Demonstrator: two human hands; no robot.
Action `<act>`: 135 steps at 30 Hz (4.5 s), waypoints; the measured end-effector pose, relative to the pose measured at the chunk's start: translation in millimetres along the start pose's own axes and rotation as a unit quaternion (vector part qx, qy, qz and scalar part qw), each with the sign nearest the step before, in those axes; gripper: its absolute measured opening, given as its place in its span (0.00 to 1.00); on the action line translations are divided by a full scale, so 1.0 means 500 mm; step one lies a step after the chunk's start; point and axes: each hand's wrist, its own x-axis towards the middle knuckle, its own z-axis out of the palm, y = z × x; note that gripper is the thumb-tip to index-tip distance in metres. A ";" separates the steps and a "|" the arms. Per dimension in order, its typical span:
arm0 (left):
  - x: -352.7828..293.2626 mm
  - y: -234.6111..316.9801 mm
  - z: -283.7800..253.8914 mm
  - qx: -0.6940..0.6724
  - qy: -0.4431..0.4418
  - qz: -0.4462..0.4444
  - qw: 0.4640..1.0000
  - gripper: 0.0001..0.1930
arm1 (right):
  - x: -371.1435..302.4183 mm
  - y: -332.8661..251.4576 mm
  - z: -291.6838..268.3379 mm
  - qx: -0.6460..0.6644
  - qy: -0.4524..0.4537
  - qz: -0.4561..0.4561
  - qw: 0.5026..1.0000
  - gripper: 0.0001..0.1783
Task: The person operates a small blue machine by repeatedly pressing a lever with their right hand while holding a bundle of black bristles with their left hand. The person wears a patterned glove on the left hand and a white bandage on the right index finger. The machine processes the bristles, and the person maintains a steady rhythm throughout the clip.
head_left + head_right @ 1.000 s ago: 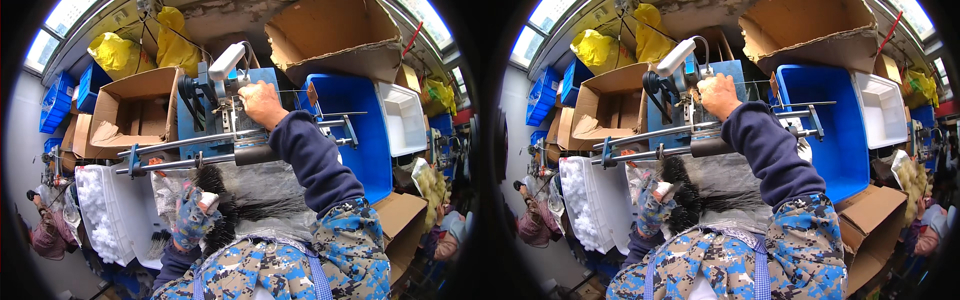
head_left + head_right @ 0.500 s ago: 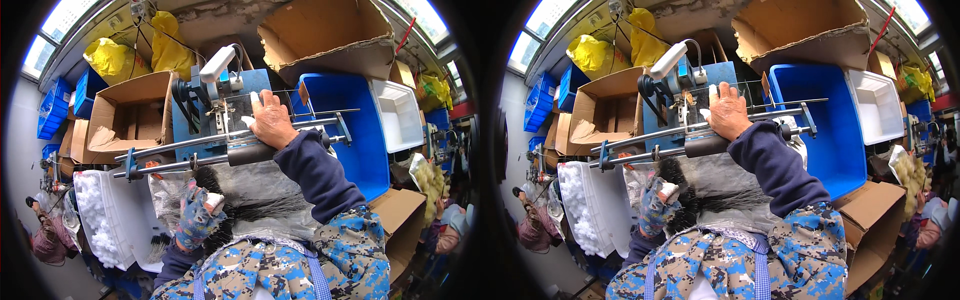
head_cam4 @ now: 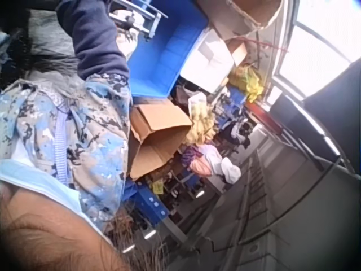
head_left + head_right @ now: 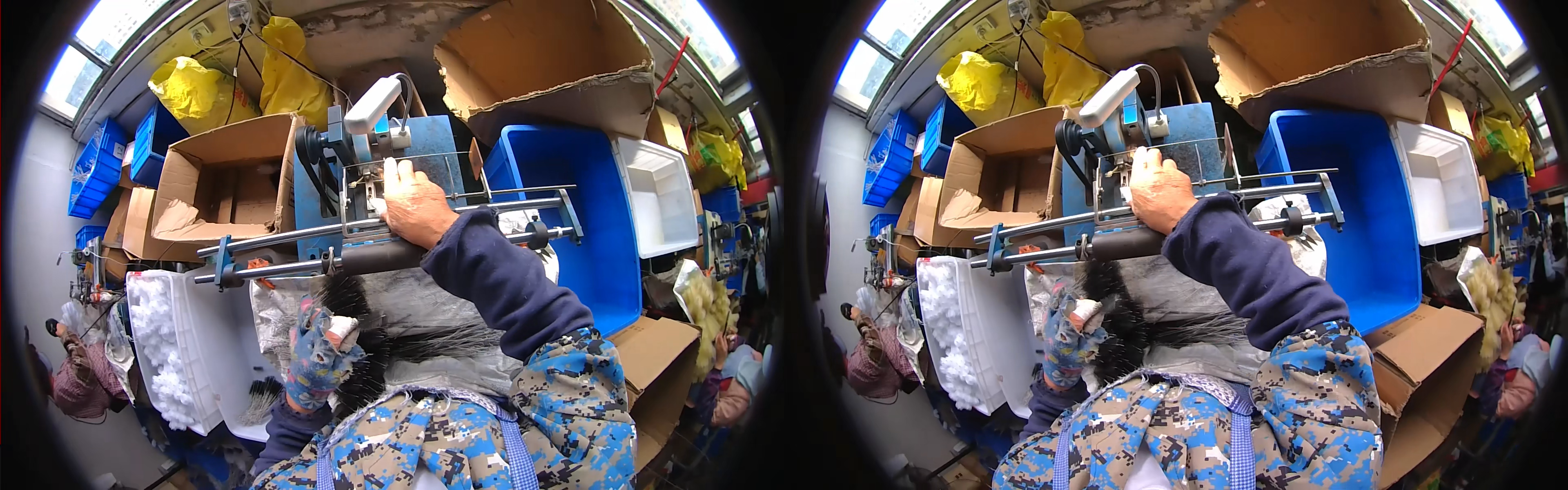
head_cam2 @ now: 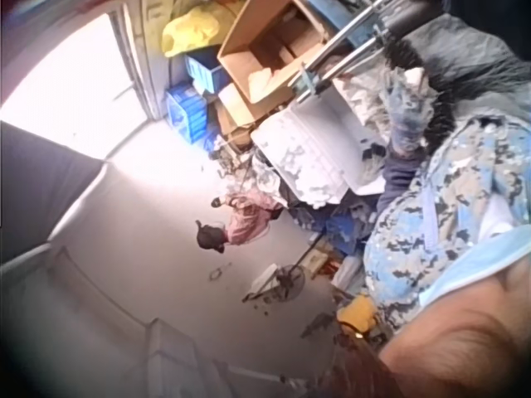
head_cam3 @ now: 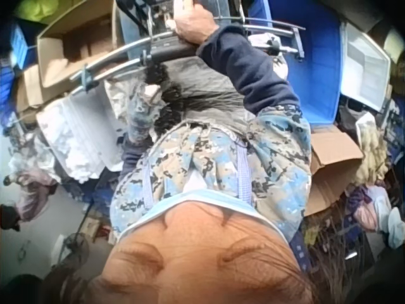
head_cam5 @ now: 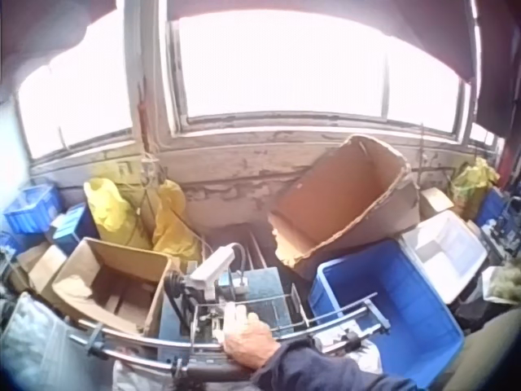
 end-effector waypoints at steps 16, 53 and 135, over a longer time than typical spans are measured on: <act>-0.009 -0.007 -0.004 -0.313 0.008 -0.267 0.911 0.18 | -0.006 0.160 -0.120 -0.189 -0.110 0.028 0.975 0.07; -0.034 -0.128 0.019 0.172 -0.165 -0.119 0.964 0.22 | 0.025 0.053 -0.114 0.026 0.047 -0.019 0.998 0.08; 0.008 -0.012 -0.002 -0.154 -0.003 -0.166 0.974 0.23 | -0.033 0.116 -0.089 -0.080 0.034 0.021 0.996 0.20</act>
